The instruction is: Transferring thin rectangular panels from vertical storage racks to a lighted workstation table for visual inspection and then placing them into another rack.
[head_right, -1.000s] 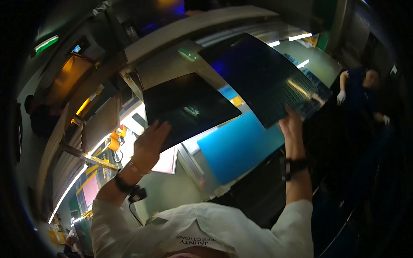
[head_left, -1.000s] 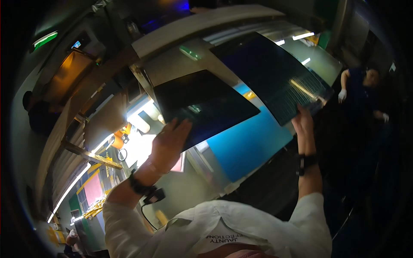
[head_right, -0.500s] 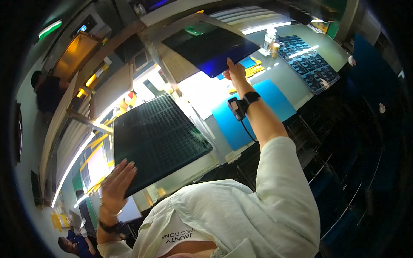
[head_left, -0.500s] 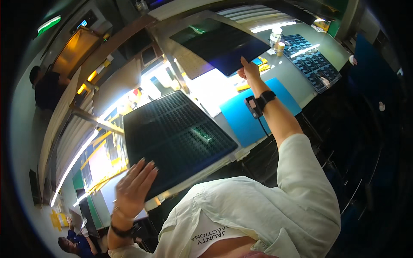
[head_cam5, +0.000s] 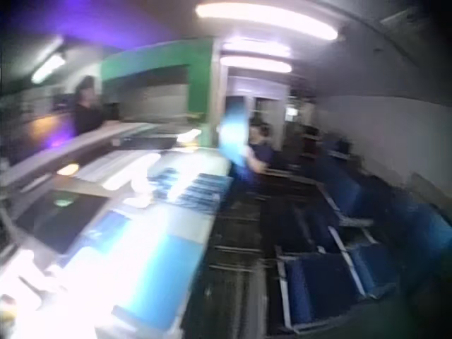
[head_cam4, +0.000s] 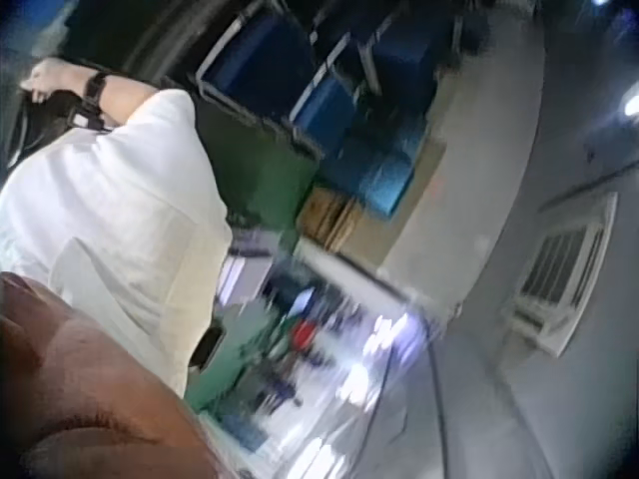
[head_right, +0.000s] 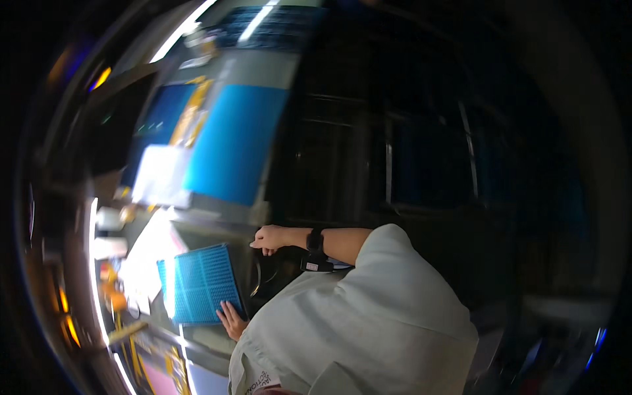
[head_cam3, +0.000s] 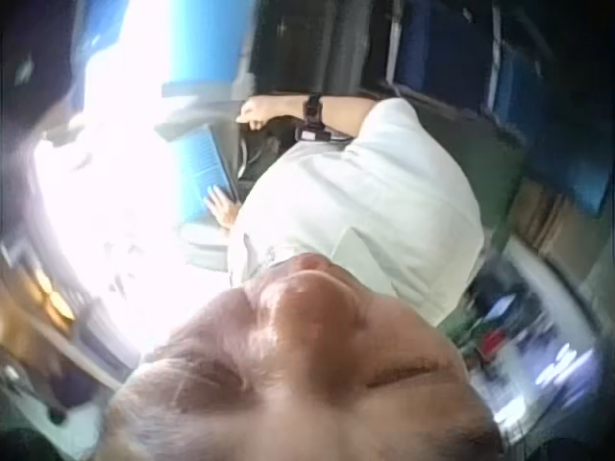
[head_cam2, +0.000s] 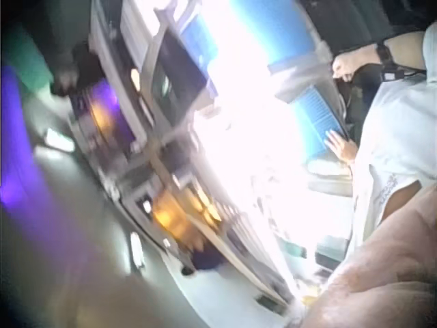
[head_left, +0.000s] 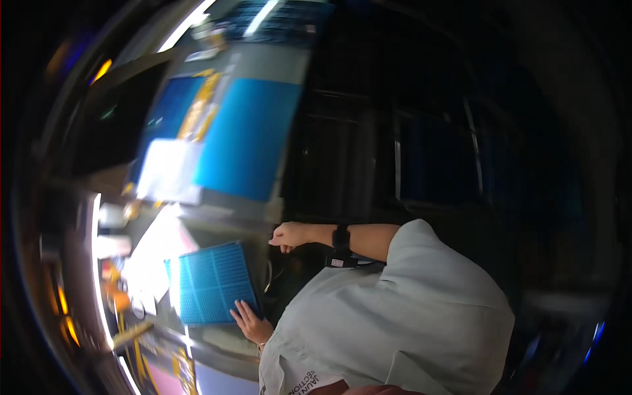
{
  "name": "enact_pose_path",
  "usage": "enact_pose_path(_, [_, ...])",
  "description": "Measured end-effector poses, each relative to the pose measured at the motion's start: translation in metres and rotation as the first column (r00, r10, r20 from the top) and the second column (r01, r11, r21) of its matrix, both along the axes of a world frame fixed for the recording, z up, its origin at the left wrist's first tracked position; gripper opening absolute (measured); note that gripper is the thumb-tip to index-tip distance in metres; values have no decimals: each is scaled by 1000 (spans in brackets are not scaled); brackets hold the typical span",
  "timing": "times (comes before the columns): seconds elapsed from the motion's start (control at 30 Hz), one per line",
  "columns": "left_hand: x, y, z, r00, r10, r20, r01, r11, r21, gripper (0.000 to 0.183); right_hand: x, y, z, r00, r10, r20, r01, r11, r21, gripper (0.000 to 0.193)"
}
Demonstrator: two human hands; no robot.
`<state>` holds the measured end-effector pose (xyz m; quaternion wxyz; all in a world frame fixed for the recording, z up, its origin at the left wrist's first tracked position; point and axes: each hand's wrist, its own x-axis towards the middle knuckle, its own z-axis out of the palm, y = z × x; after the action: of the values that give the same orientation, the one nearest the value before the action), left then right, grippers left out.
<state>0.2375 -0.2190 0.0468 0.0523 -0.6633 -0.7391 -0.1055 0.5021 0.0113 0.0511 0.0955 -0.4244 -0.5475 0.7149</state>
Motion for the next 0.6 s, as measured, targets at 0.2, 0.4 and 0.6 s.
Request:
enact_pose_path(0.2, [-18, -28, -60, 990, -84, -114, 59, 977, -205, 118, 143, -68, -22, 900, -412, 145, 388, 906, 166, 30])
enact_pose_path(0.4, [-55, -11, -105, 846, -204, -492, 313, 938, 150, 110, 325, -164, -62, 538, -781, 317, 800, 592, 101, 23])
enact_pose_path(0.6, [-28, -20, -83, 966, -64, -249, 23, 986, -163, 84, 637, -230, -11, -299, -872, 386, 310, 294, 904, 13])
